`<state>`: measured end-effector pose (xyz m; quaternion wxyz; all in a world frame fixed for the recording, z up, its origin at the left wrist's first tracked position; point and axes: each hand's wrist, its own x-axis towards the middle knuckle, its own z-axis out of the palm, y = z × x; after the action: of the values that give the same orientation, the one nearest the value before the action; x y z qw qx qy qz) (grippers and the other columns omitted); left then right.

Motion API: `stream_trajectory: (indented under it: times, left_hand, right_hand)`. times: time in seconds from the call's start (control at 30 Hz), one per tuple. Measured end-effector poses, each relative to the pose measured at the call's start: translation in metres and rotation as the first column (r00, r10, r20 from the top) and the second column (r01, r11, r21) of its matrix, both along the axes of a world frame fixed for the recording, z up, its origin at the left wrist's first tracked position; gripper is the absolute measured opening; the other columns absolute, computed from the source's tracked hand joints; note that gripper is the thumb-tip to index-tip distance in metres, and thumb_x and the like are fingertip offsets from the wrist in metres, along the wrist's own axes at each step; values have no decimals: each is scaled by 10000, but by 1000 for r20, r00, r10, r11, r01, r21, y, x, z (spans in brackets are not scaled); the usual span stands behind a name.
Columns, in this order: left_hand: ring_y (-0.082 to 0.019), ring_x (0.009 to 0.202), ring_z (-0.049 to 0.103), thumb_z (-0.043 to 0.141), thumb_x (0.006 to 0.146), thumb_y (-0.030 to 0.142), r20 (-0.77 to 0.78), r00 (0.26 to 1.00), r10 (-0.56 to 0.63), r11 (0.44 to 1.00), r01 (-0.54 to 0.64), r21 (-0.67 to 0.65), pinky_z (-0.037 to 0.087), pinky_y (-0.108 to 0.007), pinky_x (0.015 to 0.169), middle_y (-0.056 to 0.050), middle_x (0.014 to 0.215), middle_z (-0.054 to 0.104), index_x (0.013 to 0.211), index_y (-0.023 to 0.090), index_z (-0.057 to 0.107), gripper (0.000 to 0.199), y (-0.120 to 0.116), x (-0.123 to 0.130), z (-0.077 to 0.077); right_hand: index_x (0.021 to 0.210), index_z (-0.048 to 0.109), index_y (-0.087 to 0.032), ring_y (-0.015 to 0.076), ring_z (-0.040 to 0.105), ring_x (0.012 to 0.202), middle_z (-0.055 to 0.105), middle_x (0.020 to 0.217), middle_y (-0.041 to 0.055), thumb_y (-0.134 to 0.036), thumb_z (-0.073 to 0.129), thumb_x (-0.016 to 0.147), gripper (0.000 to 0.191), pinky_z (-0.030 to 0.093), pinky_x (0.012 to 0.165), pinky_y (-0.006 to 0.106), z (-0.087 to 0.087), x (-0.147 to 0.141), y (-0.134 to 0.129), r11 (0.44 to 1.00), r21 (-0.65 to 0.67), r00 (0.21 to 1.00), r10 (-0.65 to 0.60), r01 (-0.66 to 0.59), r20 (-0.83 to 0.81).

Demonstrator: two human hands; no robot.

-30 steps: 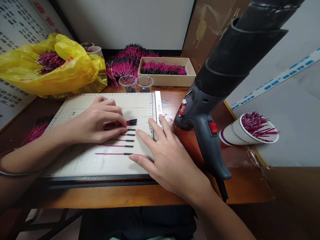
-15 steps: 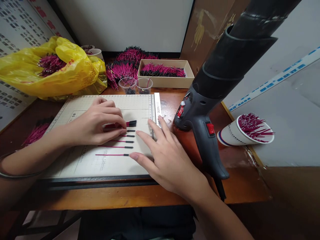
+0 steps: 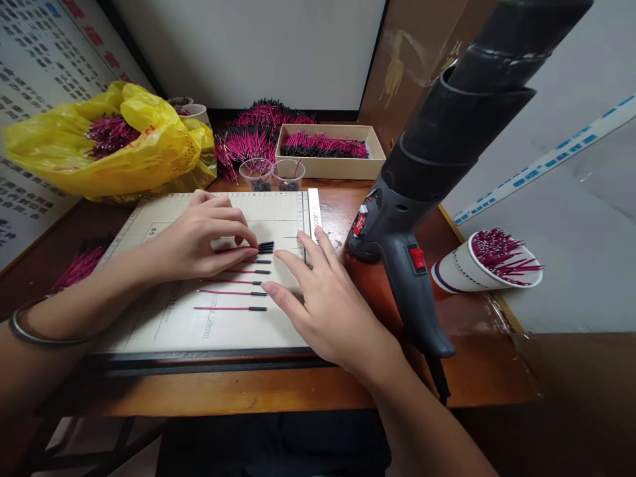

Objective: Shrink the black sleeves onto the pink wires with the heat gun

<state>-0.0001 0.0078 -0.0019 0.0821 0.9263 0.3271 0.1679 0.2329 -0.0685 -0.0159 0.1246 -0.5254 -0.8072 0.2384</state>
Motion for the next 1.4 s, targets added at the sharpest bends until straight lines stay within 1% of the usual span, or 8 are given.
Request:
stream_trajectory:
  times: [0.2, 0.33, 0.5, 0.7, 0.9, 1.0, 1.13, 1.4]
  left_hand:
    - [-185, 770, 494, 590, 928, 328, -2, 1000, -19, 1000, 19, -17, 262, -399, 811, -25, 779, 712, 825, 213, 743, 217, 0, 1, -1]
    - [-181, 751, 485, 591, 933, 311, 7, 999, -34, 999, 34, 5, 257, -396, 797, -23, 760, 699, 826, 213, 751, 216, 1, 0, -2]
    - [-190, 787, 484, 583, 942, 317, -12, 1000, 6, 997, -5, 74, 256, -399, 805, -26, 775, 707, 818, 222, 746, 226, 3, 0, -3]
    - [-185, 779, 483, 563, 950, 291, -6, 999, 33, 994, -32, 104, 258, -394, 791, -26, 777, 701, 822, 221, 738, 228, 5, 1, -5]
    - [-187, 779, 481, 577, 944, 331, 20, 1000, -7, 997, 6, 72, 252, -385, 774, -33, 784, 715, 812, 206, 754, 253, 2, 1, -4]
    - [-186, 775, 472, 581, 939, 320, 34, 999, -31, 998, 29, 51, 252, -383, 779, -25, 780, 718, 809, 205, 756, 247, 1, 1, -3]
    - [-184, 768, 475, 582, 931, 311, 31, 999, -37, 999, 36, 27, 254, -384, 789, -17, 766, 711, 811, 206, 751, 232, 0, 0, -3]
    - [-184, 772, 478, 589, 937, 321, 40, 998, -47, 999, 46, 21, 254, -387, 801, -17, 783, 721, 810, 199, 748, 236, 0, 0, -4]
  right_hand:
    - [1489, 525, -237, 372, 56, 1595, 271, 1691, 130, -594, 376, 1015, 612, 222, 1239, 668, 0, -1, -1, 1000, 19, 999, 1, -2, 38]
    - [1511, 501, -246, 363, 23, 1598, 235, 1704, 127, -595, 356, 1020, 619, 201, 1244, 665, 2, -1, -1, 1000, -4, 999, 2, -1, 53]
    - [1527, 478, -250, 352, 9, 1600, 212, 1710, 127, -602, 346, 1019, 632, 188, 1249, 655, 3, -1, -1, 1000, -10, 998, 0, 0, 63]
    - [1525, 481, -249, 356, 29, 1599, 233, 1705, 125, -598, 367, 1016, 628, 207, 1249, 644, 4, -4, -2, 1000, -5, 997, 1, 0, 75]
    - [1537, 462, -250, 347, 4, 1600, 210, 1712, 121, -598, 369, 1015, 635, 198, 1251, 643, 4, -4, -1, 1000, -16, 996, -4, 6, 92]
    - [1539, 459, -253, 339, -2, 1602, 203, 1714, 119, -598, 368, 1015, 634, 192, 1257, 631, 3, -3, -1, 1000, -18, 995, 0, 2, 103]
    - [1539, 459, -256, 335, 3, 1602, 205, 1714, 115, -590, 373, 1016, 626, 191, 1260, 623, 3, -3, -2, 1000, -19, 994, 1, 1, 110]
    - [1522, 484, -262, 344, 22, 1601, 218, 1710, 116, -580, 375, 1019, 605, 222, 1251, 627, 3, -3, -2, 1000, -7, 993, 6, -6, 122]
